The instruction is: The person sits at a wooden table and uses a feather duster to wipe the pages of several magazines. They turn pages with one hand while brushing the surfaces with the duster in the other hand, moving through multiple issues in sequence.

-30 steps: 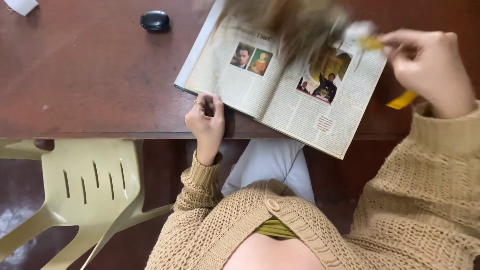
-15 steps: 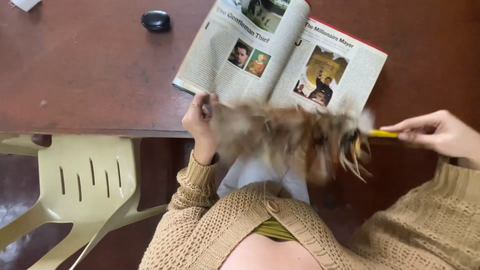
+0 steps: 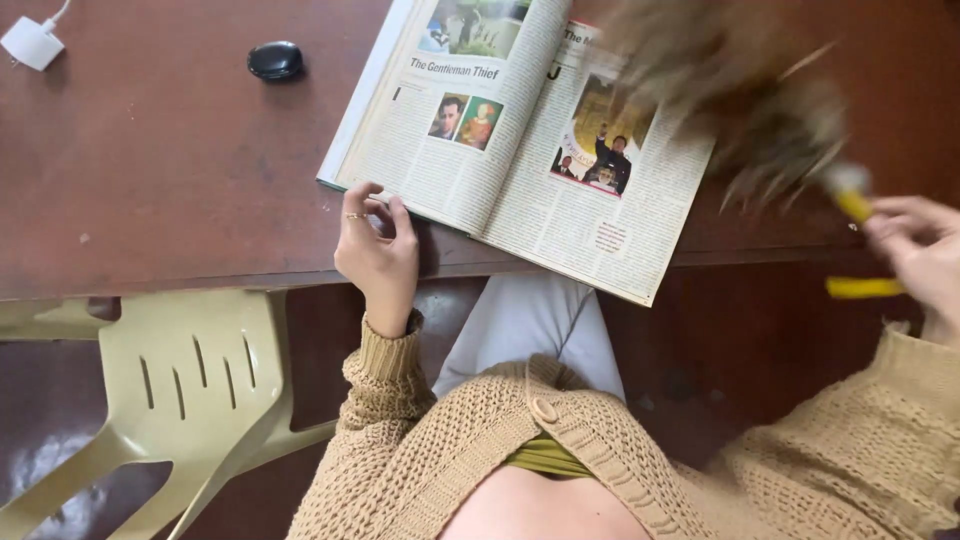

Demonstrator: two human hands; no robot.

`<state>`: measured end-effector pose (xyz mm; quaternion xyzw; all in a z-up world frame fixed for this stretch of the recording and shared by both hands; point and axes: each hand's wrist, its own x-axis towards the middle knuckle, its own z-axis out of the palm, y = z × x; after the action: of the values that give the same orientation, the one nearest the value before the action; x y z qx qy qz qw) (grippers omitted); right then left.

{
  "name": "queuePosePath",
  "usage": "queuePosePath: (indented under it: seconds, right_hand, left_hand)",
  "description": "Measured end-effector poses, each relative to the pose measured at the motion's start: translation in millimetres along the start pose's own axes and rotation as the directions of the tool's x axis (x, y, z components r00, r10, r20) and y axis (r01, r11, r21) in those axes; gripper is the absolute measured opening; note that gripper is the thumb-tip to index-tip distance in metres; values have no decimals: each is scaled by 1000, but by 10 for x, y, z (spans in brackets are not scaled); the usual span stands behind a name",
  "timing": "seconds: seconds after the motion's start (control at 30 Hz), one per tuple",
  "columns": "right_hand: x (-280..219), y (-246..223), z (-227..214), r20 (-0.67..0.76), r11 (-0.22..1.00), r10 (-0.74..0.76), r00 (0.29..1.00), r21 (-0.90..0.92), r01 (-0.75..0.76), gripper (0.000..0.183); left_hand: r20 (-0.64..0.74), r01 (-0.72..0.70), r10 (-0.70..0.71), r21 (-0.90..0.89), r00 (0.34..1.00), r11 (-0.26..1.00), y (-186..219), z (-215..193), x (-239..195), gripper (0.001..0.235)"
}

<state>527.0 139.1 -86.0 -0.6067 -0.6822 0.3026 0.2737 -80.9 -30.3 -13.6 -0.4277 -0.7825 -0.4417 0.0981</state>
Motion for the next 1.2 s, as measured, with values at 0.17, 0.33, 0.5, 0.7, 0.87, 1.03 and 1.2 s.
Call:
queuePosePath:
  seconds: [0.17, 0.33, 0.5, 0.7, 0.87, 1.03, 1.2]
  right_hand:
    - [-192, 66, 67, 7, 996, 74, 997, 42, -75, 18]
    - [-266, 442, 18, 50, 984, 104, 993, 138, -110, 16]
    - [-259, 154, -9, -264, 979, -168, 950, -159, 128, 35]
    - [-278, 230, -162, -255, 997, 35, 966, 78, -16, 44]
    - [-393, -226, -86, -280, 985, 118, 953, 155, -76, 44]
    - [-442, 195, -111, -233, 994, 72, 970, 102, -49, 29]
    - [-345, -292, -179, 493, 976, 173, 852, 27, -214, 33]
  left_hand:
    - [-80, -291, 293, 25, 953, 956, 155, -7, -2, 17]
    - [64, -695, 700, -84, 711, 714, 587, 120, -198, 26]
    - [490, -831, 823, -300, 287, 468, 926, 218, -292, 51]
    - [370, -716, 858, -482, 357, 505, 883, 317, -248, 27]
    - [236, -724, 810, -365, 536, 585, 804, 443, -271, 9]
    - [-14, -659, 665, -151, 747, 737, 532, 146, -39, 23]
    - [-109, -335, 349, 124, 931, 934, 14, 21, 144, 22]
